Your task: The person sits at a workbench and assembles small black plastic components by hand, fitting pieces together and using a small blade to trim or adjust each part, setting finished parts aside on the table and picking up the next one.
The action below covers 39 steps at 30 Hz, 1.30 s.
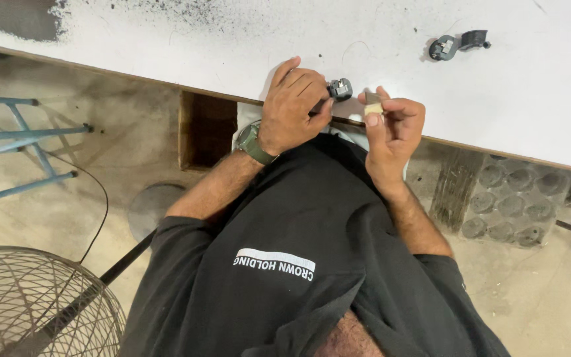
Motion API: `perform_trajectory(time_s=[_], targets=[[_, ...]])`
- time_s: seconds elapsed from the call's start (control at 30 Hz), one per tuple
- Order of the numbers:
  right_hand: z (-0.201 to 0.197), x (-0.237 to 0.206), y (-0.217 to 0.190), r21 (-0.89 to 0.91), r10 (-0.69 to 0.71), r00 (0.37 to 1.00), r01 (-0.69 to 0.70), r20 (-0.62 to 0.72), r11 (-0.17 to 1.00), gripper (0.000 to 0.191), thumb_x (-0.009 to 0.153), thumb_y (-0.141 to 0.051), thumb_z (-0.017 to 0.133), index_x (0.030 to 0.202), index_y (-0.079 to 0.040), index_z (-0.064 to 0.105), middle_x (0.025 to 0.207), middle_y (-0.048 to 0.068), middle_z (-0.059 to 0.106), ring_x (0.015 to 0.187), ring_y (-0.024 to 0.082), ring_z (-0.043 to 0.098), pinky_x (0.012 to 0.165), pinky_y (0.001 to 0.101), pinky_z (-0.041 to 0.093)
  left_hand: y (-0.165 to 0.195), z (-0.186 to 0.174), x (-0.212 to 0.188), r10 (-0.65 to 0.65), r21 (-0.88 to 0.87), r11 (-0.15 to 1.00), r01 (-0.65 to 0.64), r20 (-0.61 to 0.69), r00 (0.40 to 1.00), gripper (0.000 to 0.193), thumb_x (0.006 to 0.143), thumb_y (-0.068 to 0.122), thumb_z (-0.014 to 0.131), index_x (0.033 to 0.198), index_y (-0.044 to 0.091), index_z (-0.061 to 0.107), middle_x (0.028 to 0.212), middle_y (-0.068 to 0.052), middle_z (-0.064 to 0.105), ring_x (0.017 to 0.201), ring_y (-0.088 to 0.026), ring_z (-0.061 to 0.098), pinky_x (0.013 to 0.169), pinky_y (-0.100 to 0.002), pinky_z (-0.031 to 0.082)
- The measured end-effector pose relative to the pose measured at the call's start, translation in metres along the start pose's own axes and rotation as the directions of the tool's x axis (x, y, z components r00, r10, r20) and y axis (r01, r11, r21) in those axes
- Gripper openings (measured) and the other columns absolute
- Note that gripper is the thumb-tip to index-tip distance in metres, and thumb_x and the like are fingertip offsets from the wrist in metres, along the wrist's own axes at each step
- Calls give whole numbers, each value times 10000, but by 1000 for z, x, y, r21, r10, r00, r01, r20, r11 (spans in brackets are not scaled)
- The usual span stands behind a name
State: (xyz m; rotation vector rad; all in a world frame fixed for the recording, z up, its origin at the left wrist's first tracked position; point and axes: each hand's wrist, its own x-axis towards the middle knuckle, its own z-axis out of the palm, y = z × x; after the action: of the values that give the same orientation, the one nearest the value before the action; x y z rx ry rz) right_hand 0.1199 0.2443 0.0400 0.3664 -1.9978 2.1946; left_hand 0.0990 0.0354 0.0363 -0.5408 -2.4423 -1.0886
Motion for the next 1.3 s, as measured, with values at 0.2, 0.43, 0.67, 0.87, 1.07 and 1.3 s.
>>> perform_trajectory(time_s=[0.2,0.43,0.67,0.87,1.07,1.3], targets=[[-9,-7,-20,350,199,977,-215,83,912,251,1057,-51,665,1235,-63,488,1115,104,664,1073,200,694,1065,385,550,1,5,2,22,12,1000,-22,-14,1000,136,871,97,778,894,105,644,1009,-31,683,1097,-226,652,1189,-492,370],[-8,-8,-13,322,178,981,-193,74,927,259,1053,-52,679,1223,-66,484,1150,103,658,1014,179,687,1015,368,570,1,7,2,22,15,1000,-22,-6,1000,143,859,82,782,889,107,644,998,-22,679,1097,-218,657,1190,-490,362],[-13,-10,-6,346,181,982,-189,56,919,263,1063,-63,700,1230,-60,496,1089,98,659,998,170,680,1012,367,587,1,8,2,34,11,999,-34,-15,999,146,853,69,779,894,99,642,1010,-29,677,1090,-218,651,1191,-486,367],[-14,-10,-6,333,223,972,-233,67,914,277,1046,-85,709,1219,-61,494,1183,137,691,1008,192,696,935,303,560,0,9,2,39,18,999,-39,-4,999,150,853,66,781,895,99,641,1012,-28,673,1095,-215,646,1195,-486,364],[-15,-8,-3,321,195,977,-214,92,922,257,1055,-86,699,1214,-65,499,1160,135,687,1016,194,702,944,319,575,-1,10,2,37,20,999,-37,-1,999,144,856,67,778,889,102,641,1002,-29,677,1084,-213,649,1195,-487,360],[-15,-9,-2,301,168,985,-169,29,939,244,1070,-82,660,1239,-66,484,1139,124,677,1030,192,689,949,318,556,-8,14,-5,13,-38,999,-13,-4,1000,121,888,79,760,909,106,644,995,-29,687,1093,-223,667,1197,-498,367]])
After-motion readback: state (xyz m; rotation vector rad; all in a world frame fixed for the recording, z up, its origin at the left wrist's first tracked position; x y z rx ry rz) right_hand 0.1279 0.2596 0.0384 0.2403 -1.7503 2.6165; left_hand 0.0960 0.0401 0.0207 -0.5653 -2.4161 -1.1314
